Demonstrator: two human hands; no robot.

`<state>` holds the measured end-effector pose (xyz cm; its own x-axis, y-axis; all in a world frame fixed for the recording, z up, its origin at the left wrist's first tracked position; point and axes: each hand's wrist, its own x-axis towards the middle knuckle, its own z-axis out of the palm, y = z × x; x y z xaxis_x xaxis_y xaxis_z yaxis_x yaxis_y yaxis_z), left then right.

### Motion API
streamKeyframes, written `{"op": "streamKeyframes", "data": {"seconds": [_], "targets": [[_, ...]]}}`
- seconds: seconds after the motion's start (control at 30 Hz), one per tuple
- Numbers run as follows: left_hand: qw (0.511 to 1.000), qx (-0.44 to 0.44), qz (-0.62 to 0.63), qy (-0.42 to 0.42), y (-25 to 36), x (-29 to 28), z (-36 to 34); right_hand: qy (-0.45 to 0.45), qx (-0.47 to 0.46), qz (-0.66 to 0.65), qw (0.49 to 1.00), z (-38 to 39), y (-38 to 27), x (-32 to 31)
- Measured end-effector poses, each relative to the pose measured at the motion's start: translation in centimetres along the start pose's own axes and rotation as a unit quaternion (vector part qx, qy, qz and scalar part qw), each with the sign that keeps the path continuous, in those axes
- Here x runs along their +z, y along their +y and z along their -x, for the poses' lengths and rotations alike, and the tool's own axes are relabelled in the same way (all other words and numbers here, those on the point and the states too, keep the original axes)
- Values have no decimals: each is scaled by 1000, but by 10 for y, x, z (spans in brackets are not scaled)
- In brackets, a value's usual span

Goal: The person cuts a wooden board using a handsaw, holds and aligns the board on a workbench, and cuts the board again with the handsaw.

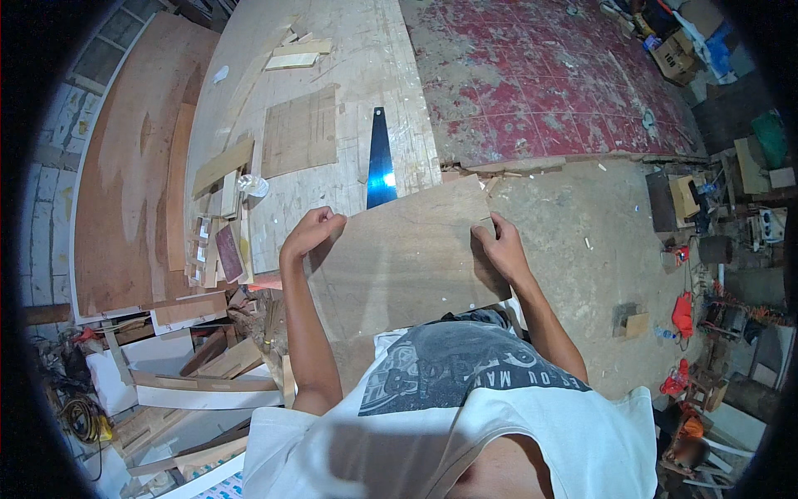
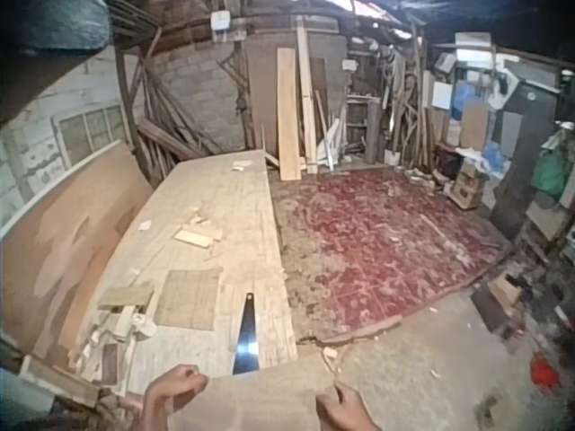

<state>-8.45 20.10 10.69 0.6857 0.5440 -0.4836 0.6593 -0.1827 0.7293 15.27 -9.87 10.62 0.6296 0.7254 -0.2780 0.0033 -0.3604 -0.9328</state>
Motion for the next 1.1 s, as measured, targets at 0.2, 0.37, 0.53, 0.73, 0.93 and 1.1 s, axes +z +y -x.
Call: {"op": "streamKeyframes", "data": {"seconds": [0.2, 0.37, 0.53, 0.73, 0.93, 1.1], "targets": [[1000, -9, -3, 2, 7, 2, -2, 3, -1, -16, 1000, -5, 8, 0], [1000, -5, -12, 1, 6, 1, -5, 3, -6, -16, 1000, -7, 11, -1], [1000, -1, -16, -1, 8, 1, -4, 2, -4, -25, 1000, -7, 13, 0], [1000, 7, -19, 6, 1, 3, -6, 2, -6, -31, 999, -6, 15, 1], [1000, -14, -7, -9, 13, 2, -4, 10, -12, -33, 999, -5, 13, -2], [1000, -8, -18, -7, 12, 1, -4, 24, -31, 14, 999, 0, -1, -3]]}}
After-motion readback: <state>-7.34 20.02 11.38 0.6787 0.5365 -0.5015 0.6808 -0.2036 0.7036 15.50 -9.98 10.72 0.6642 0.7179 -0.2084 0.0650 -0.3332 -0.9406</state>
